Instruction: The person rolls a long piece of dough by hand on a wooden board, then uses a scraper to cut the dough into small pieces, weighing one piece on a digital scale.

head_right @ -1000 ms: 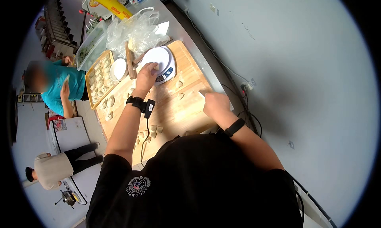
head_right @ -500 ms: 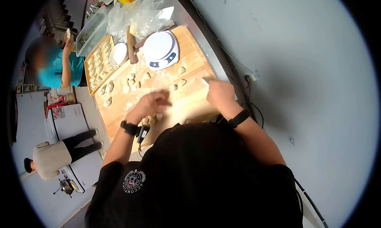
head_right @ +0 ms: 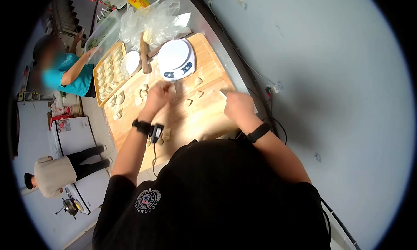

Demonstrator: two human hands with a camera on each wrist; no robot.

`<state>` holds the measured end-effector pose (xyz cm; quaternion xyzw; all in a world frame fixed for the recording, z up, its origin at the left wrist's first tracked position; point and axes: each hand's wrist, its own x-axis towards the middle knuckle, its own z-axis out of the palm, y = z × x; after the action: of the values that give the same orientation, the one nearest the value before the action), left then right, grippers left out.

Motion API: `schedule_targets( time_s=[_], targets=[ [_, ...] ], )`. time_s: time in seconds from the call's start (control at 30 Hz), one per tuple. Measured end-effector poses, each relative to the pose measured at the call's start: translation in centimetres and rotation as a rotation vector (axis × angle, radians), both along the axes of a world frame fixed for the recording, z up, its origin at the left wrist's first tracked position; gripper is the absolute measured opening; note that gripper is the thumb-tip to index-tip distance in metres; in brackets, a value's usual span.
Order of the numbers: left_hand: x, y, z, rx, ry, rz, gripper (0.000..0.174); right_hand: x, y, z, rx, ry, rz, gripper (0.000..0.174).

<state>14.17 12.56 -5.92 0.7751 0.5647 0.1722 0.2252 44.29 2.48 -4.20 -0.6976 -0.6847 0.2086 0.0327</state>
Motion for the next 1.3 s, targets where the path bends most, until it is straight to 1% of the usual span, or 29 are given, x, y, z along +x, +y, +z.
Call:
schedule_targets(
  time_s=[0.03,0.07,0.1,0.17,0.27,0.3,0.37,0.43,0.5,0.57,0.6,0.63,0.67,0.7,0.77,0.87,0.9,0.93,0.97,1.0,1.03,1.07,1.17,1.27,1.3],
  targets=[
    [0.0,2.5,-1.3,0.050,-0.046,0.015,0.030,-0.1,0.0,0.0,0.003,-0.001,0.004,0.010],
    [0.8,4.4,-1.0,-0.001,-0.084,0.093,0.030,-0.1,0.0,0.0,0.006,-0.001,0.008,0.010],
    [2.0,5.7,0.6,-0.191,-0.153,0.209,0.032,-0.1,0.0,-0.2,0.017,0.001,0.009,0.010],
    [1.8,8.4,-1.8,0.068,-0.089,0.146,0.033,-0.1,-0.2,-0.6,0.037,0.007,0.008,0.010],
    [2.3,9.0,-2.4,0.270,-0.087,0.185,0.027,-0.1,-0.2,-0.3,0.019,0.005,-0.008,0.010],
    [2.0,8.6,-2.5,0.303,-0.085,0.182,0.026,0.0,-0.1,-0.4,0.012,0.010,-0.015,0.010],
    [1.5,6.4,-1.8,0.206,0.009,0.152,0.030,0.0,-0.1,-0.5,0.011,0.024,-0.024,0.010],
    [1.8,2.4,-0.6,-0.083,0.064,0.165,0.026,0.0,-0.2,-0.3,0.011,0.036,-0.034,0.010],
    [2.3,-1.3,-0.3,-0.247,0.127,0.080,0.028,-0.1,-0.2,0.4,0.014,0.044,-0.033,0.011],
    [1.9,-3.8,-3.4,-0.301,-0.008,-0.028,0.030,0.1,-0.2,-0.5,0.062,0.065,-0.027,0.009],
    [2.4,-4.8,-3.9,-0.322,-0.040,-0.035,0.032,0.2,-0.2,-0.8,0.085,0.072,-0.022,0.009],
    [3.4,-5.6,-4.0,-0.342,-0.075,-0.039,0.033,0.3,-0.1,-0.5,0.060,0.064,-0.016,0.009],
    [4.1,-6.3,-4.0,-0.362,-0.127,-0.025,0.031,0.3,0.0,-0.1,0.034,0.054,-0.009,0.010],
    [5.1,-6.4,-3.0,-0.445,-0.125,-0.016,0.029,0.2,0.1,0.2,0.009,0.044,0.000,0.011],
    [5.7,-6.4,-3.6,-0.484,-0.246,-0.024,0.023,0.2,0.1,0.2,0.004,0.041,-0.002,0.011],
    [5.3,-4.4,-1.9,-0.377,-0.232,0.006,0.018,0.0,-0.1,0.3,0.002,0.031,-0.015,0.011],
    [4.6,-3.1,-2.0,-0.273,-0.243,0.032,0.016,0.0,0.0,0.2,0.003,0.028,-0.022,0.011],
    [4.0,-1.6,-2.0,-0.146,-0.180,0.108,0.019,0.0,0.0,0.1,0.003,0.028,-0.019,0.011],
    [3.0,0.0,-2.6,-0.077,-0.193,0.151,0.018,0.0,0.0,0.0,0.003,0.028,-0.016,0.011],
    [2.7,1.5,-1.7,0.104,-0.168,0.128,0.017,0.0,0.0,-0.1,0.003,0.029,-0.011,0.011],
    [2.3,2.9,-1.3,0.135,-0.132,0.147,0.018,0.0,0.0,-0.2,0.006,0.027,-0.011,0.011],
    [1.9,4.4,-1.0,0.265,-0.077,0.082,0.020,0.0,-0.1,-0.2,0.010,0.025,-0.010,0.011],
    [1.9,7.7,-0.5,0.429,-0.021,-0.031,0.030,-0.2,-0.1,0.0,0.013,0.022,-0.013,0.011],
    [2.7,9.0,-0.8,0.423,0.056,-0.159,0.037,-0.2,-0.2,-0.1,0.026,0.020,-0.016,0.010],
    [2.9,9.3,-1.0,0.360,0.092,-0.192,0.037,-0.2,-0.2,-0.2,0.033,0.019,-0.016,0.010]
  ],
)
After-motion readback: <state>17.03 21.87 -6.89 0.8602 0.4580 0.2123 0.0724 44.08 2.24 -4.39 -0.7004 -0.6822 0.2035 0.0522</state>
